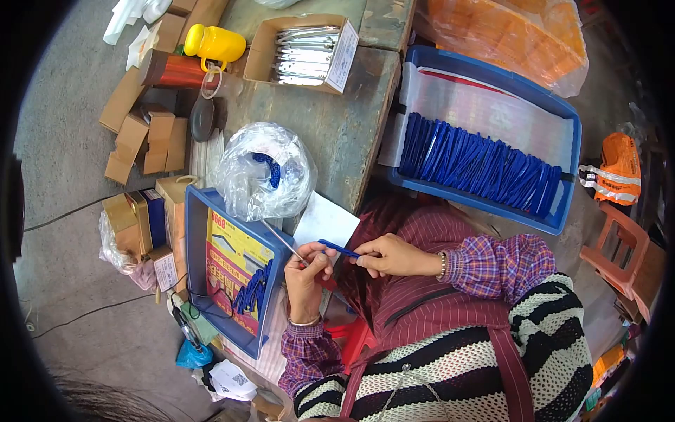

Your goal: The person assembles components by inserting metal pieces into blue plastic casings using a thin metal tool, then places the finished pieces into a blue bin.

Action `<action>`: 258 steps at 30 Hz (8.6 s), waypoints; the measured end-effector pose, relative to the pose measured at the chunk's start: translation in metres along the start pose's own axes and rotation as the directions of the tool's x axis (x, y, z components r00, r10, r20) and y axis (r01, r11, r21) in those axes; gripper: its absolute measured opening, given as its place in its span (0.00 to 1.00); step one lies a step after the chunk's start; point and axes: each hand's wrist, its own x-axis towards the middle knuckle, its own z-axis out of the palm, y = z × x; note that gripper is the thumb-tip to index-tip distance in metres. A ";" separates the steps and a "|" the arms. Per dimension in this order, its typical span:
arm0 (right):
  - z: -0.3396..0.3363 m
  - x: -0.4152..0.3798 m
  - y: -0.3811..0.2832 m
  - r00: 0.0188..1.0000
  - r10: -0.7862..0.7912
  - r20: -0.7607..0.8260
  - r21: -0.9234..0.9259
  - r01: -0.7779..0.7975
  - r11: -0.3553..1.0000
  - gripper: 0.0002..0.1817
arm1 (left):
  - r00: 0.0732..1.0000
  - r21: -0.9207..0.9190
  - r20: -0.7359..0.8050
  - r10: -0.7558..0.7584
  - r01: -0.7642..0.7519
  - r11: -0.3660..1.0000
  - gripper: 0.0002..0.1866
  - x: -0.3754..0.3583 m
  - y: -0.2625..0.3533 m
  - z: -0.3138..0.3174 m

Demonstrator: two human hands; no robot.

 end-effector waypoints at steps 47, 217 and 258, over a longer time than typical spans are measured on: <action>-0.001 0.009 -0.016 0.992 0.014 -0.126 0.038 -0.009 0.999 0.13 | 0.834 0.814 0.215 0.508 -0.441 0.379 0.08 0.016 0.003 0.020; 0.025 0.007 -0.012 0.981 -0.046 0.190 0.105 0.026 0.994 0.17 | 0.834 0.945 0.133 0.536 -0.270 0.185 0.12 0.005 0.052 -0.141; 0.006 0.004 -0.004 0.987 -0.107 0.122 0.212 0.079 0.974 0.13 | 0.919 0.463 0.260 0.296 -0.388 0.797 0.08 -0.029 0.067 0.008</action>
